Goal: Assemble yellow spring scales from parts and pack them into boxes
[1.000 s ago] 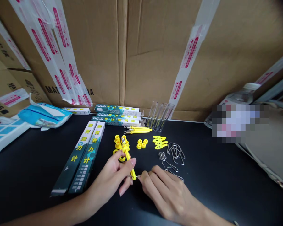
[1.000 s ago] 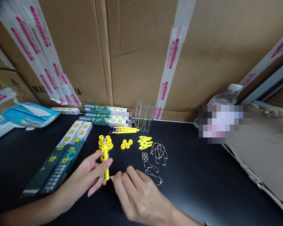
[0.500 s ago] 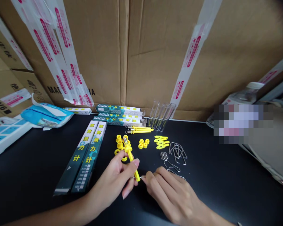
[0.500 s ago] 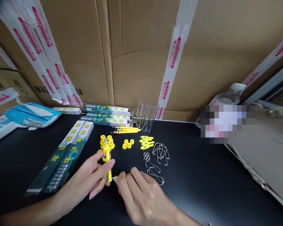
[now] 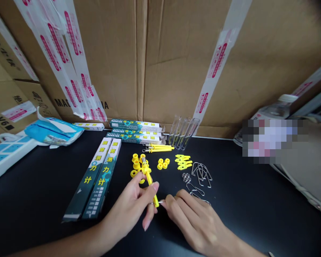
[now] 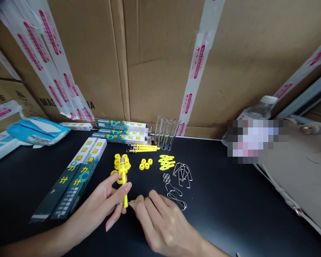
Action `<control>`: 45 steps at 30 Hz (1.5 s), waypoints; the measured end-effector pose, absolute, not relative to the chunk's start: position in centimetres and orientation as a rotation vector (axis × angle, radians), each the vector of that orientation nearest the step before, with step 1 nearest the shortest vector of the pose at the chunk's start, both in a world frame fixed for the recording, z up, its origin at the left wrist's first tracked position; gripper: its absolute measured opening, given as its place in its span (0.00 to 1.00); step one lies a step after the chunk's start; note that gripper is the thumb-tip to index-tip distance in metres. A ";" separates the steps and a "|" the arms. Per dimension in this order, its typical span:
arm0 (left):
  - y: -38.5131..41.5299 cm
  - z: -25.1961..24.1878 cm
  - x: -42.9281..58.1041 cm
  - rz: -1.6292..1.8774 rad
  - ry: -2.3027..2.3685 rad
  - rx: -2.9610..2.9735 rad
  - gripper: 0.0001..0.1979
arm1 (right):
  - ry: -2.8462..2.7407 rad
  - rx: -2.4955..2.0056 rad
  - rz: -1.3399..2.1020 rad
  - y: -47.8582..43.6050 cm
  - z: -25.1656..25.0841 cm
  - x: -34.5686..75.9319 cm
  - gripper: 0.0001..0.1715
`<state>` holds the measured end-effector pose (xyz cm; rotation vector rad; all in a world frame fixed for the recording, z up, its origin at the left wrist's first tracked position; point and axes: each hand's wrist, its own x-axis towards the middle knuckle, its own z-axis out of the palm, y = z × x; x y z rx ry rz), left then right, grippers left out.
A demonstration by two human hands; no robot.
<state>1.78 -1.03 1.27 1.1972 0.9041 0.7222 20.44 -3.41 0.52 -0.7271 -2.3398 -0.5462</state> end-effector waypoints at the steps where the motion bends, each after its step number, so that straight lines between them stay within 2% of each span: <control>1: -1.0 1.3 1.8 0.721 0.901 1.194 0.16 | -2.335 -0.732 -0.553 -3.5 0.5 20.4 0.13; 17: -1.2 1.0 1.6 0.692 0.916 1.197 0.19 | -2.329 -0.653 -0.617 -3.6 0.3 20.4 0.16; 23: -1.2 1.0 1.6 0.710 0.896 1.152 0.19 | -2.359 -0.651 -0.509 -3.2 0.6 20.5 0.16; 30: -0.5 0.8 2.0 0.791 0.860 1.132 0.20 | -2.357 -0.742 -0.146 -2.4 0.5 21.3 0.14; 35: -0.7 1.1 2.2 0.889 0.918 1.154 0.21 | -2.093 -0.809 0.306 -2.4 0.2 21.1 0.12; 42: -1.2 1.0 2.0 0.986 0.953 1.191 0.21 | -1.908 -1.007 0.644 -2.6 0.6 20.5 0.07; 45: -1.1 1.0 1.9 0.997 0.959 1.178 0.21 | -1.810 -1.089 0.893 -2.5 0.7 20.3 0.06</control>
